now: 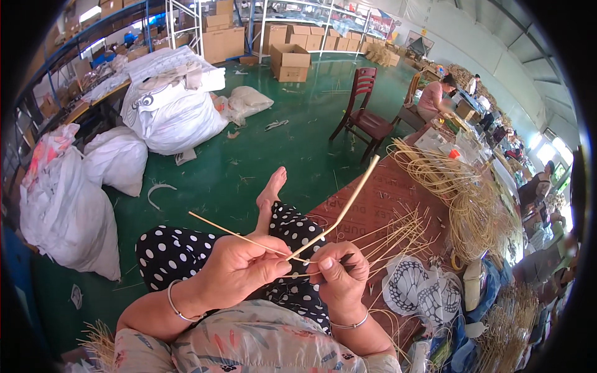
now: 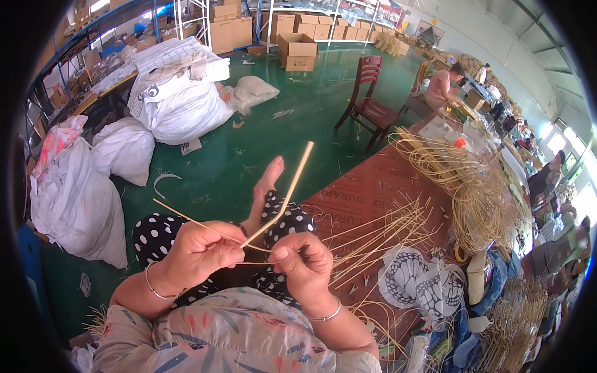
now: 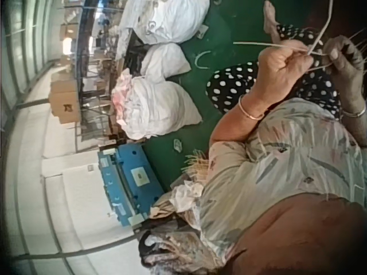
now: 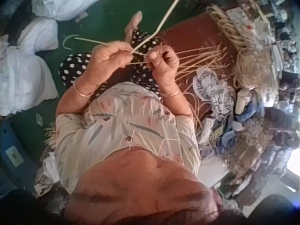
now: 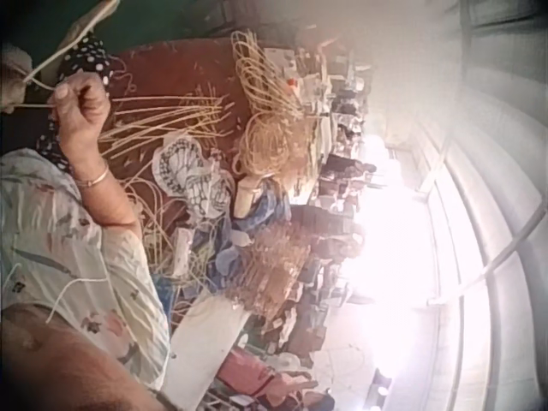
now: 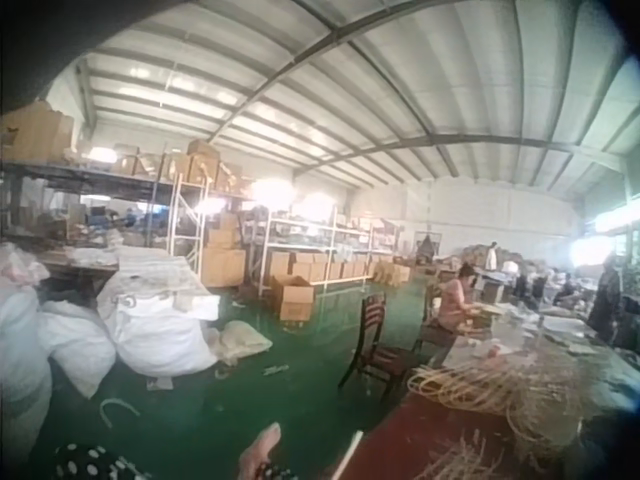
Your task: The person sits on the floor and weaves thin bamboo strips together using a white string. They repeatedly wrap the string around the intersection of the strips to secure them. The person works on multiple bamboo pieces, placing finished ones aside.
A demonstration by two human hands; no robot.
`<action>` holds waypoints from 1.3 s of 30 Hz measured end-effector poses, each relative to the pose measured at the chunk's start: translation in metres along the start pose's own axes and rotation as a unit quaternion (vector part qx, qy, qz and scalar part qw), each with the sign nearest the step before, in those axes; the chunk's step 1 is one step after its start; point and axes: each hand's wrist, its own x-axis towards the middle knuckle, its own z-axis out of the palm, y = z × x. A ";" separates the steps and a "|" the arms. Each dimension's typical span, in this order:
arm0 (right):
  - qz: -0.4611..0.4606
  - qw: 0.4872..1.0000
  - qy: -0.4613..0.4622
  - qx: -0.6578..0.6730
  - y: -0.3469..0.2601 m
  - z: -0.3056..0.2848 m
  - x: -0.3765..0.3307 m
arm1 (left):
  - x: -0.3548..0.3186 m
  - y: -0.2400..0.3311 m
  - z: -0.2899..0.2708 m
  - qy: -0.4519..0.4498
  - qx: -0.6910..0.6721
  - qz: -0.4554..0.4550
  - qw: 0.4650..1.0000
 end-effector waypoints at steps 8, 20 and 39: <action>0.019 0.984 -0.151 0.090 -0.006 -0.021 0.028 | 0.006 0.010 -0.010 -0.171 0.207 0.174 0.948; -0.006 0.908 -0.397 0.133 -0.008 0.006 0.063 | 0.002 0.000 -0.014 -0.195 0.157 0.219 0.943; -0.201 0.896 -0.119 -0.378 -0.013 0.014 0.005 | -0.001 0.010 -0.017 0.057 0.298 0.274 0.913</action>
